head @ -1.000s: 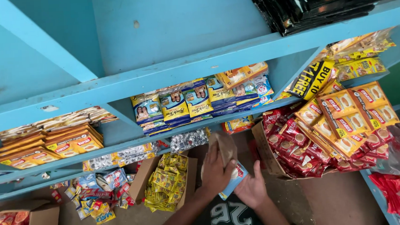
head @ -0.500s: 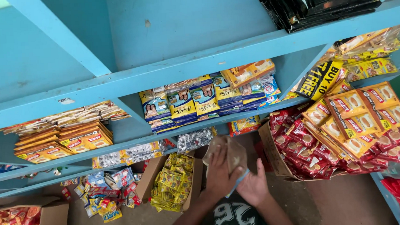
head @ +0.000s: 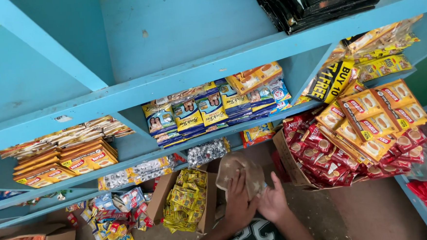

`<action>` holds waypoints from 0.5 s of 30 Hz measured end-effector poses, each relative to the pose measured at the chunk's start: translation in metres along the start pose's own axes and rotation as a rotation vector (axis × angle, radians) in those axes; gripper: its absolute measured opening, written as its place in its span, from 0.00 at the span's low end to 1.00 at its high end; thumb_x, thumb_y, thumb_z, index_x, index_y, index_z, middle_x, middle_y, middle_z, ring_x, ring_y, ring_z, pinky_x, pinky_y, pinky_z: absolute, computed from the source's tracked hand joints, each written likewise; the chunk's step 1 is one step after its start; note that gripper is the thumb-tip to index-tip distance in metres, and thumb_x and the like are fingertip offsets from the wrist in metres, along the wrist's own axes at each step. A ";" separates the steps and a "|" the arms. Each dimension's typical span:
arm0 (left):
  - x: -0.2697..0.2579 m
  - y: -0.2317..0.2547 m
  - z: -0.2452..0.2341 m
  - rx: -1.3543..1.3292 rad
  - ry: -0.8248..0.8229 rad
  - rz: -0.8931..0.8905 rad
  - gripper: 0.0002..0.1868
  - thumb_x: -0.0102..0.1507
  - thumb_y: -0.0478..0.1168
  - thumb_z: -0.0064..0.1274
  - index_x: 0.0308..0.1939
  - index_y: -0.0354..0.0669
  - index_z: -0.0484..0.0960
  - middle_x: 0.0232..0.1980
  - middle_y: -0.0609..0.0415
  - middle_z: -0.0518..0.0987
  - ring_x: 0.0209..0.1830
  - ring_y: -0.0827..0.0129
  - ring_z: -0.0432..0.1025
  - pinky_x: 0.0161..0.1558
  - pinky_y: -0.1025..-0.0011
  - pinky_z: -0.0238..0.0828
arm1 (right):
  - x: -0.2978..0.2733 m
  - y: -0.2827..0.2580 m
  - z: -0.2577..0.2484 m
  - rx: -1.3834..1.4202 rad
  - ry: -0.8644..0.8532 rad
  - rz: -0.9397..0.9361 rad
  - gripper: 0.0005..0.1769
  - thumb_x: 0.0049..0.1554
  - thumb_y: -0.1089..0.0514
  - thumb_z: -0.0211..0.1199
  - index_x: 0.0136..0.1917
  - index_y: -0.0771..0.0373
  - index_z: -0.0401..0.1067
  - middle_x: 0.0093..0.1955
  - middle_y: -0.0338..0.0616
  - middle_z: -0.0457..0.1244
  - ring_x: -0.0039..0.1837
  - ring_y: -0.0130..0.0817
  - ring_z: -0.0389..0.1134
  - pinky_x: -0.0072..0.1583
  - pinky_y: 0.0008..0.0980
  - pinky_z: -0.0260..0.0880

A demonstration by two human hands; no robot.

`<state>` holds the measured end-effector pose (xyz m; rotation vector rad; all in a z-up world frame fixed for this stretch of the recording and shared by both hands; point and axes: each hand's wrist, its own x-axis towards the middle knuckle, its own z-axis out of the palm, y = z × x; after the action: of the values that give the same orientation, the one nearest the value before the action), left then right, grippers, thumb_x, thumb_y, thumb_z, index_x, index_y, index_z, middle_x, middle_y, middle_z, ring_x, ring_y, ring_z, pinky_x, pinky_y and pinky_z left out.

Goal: Wiping and cleaning packaged grocery products on a shelf with a cloth.

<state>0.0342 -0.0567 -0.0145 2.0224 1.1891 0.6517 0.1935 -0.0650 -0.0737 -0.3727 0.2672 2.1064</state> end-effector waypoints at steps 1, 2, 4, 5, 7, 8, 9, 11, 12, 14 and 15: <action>0.001 -0.008 0.004 -0.001 -0.004 0.001 0.38 0.65 0.46 0.44 0.77 0.31 0.57 0.82 0.32 0.48 0.83 0.38 0.35 0.75 0.40 0.31 | -0.001 0.000 0.003 0.002 0.002 -0.003 0.42 0.58 0.24 0.51 0.65 0.61 0.72 0.68 0.50 0.66 0.68 0.44 0.66 0.72 0.44 0.58; 0.001 -0.017 0.007 -0.134 0.153 0.000 0.36 0.64 0.42 0.48 0.73 0.28 0.61 0.77 0.30 0.56 0.76 0.37 0.50 0.71 0.46 0.46 | -0.001 -0.001 0.007 -0.015 0.003 -0.044 0.38 0.59 0.29 0.51 0.65 0.61 0.71 0.66 0.50 0.67 0.65 0.42 0.67 0.70 0.44 0.59; 0.002 -0.038 0.017 -0.269 0.309 -0.002 0.33 0.62 0.38 0.52 0.69 0.26 0.64 0.72 0.27 0.64 0.68 0.36 0.64 0.67 0.52 0.61 | -0.002 -0.005 -0.001 -0.033 0.006 -0.085 0.35 0.59 0.33 0.51 0.66 0.61 0.70 0.64 0.50 0.68 0.63 0.41 0.67 0.69 0.44 0.59; 0.004 -0.051 0.023 -0.514 0.260 -0.174 0.28 0.65 0.37 0.49 0.68 0.31 0.67 0.63 0.37 0.72 0.59 0.52 0.70 0.58 0.61 0.69 | -0.002 -0.010 -0.011 -0.067 0.062 -0.128 0.26 0.59 0.40 0.54 0.61 0.60 0.71 0.59 0.50 0.68 0.59 0.42 0.68 0.65 0.46 0.62; 0.001 -0.081 0.035 -0.757 0.202 -0.345 0.23 0.68 0.37 0.46 0.67 0.37 0.69 0.54 0.47 0.80 0.49 0.67 0.75 0.49 0.69 0.76 | -0.001 -0.018 -0.026 -0.102 0.117 -0.177 0.18 0.58 0.47 0.56 0.56 0.59 0.72 0.54 0.49 0.69 0.55 0.43 0.68 0.62 0.48 0.64; -0.003 -0.098 0.043 -0.862 0.109 -0.500 0.21 0.66 0.41 0.50 0.61 0.33 0.76 0.50 0.45 0.83 0.44 0.66 0.77 0.47 0.70 0.77 | 0.000 -0.021 -0.032 -0.126 0.246 -0.149 0.19 0.57 0.52 0.56 0.58 0.63 0.71 0.54 0.51 0.69 0.53 0.44 0.69 0.60 0.47 0.66; -0.008 -0.116 0.049 -0.962 0.016 -0.658 0.22 0.65 0.46 0.55 0.55 0.29 0.82 0.45 0.43 0.86 0.39 0.66 0.79 0.44 0.71 0.78 | 0.001 -0.023 -0.037 -0.149 0.375 -0.116 0.21 0.56 0.57 0.55 0.61 0.67 0.70 0.53 0.53 0.69 0.52 0.44 0.69 0.59 0.46 0.68; -0.009 -0.110 0.026 -1.253 -0.065 -0.746 0.28 0.63 0.43 0.57 0.63 0.30 0.74 0.51 0.41 0.82 0.47 0.59 0.77 0.51 0.64 0.76 | 0.000 -0.026 -0.046 -0.147 0.405 -0.116 0.19 0.55 0.59 0.55 0.58 0.68 0.70 0.52 0.56 0.68 0.51 0.45 0.69 0.58 0.46 0.69; -0.009 -0.107 0.014 -1.546 -0.148 -0.830 0.36 0.61 0.41 0.60 0.70 0.31 0.66 0.57 0.38 0.77 0.54 0.52 0.75 0.57 0.58 0.74 | 0.000 -0.027 -0.051 -0.146 0.435 -0.112 0.17 0.55 0.60 0.55 0.56 0.70 0.69 0.51 0.58 0.68 0.49 0.46 0.69 0.58 0.45 0.69; -0.009 -0.104 0.002 -1.549 -0.080 -0.939 0.31 0.61 0.36 0.60 0.65 0.24 0.69 0.52 0.35 0.79 0.48 0.50 0.77 0.52 0.59 0.78 | 0.000 -0.027 -0.044 -0.148 0.478 -0.122 0.19 0.54 0.60 0.54 0.58 0.70 0.67 0.54 0.61 0.66 0.52 0.49 0.67 0.61 0.49 0.66; -0.010 -0.103 -0.004 -1.549 -0.012 -1.049 0.26 0.61 0.32 0.60 0.59 0.16 0.72 0.48 0.31 0.80 0.43 0.48 0.79 0.47 0.60 0.82 | 0.000 -0.027 -0.042 -0.149 0.523 -0.132 0.22 0.54 0.61 0.53 0.60 0.71 0.65 0.56 0.64 0.64 0.55 0.51 0.65 0.64 0.52 0.63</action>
<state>-0.0286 -0.0292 -0.0922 0.0558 0.9605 0.6214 0.2227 -0.0644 -0.1137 -1.0050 0.3766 1.8745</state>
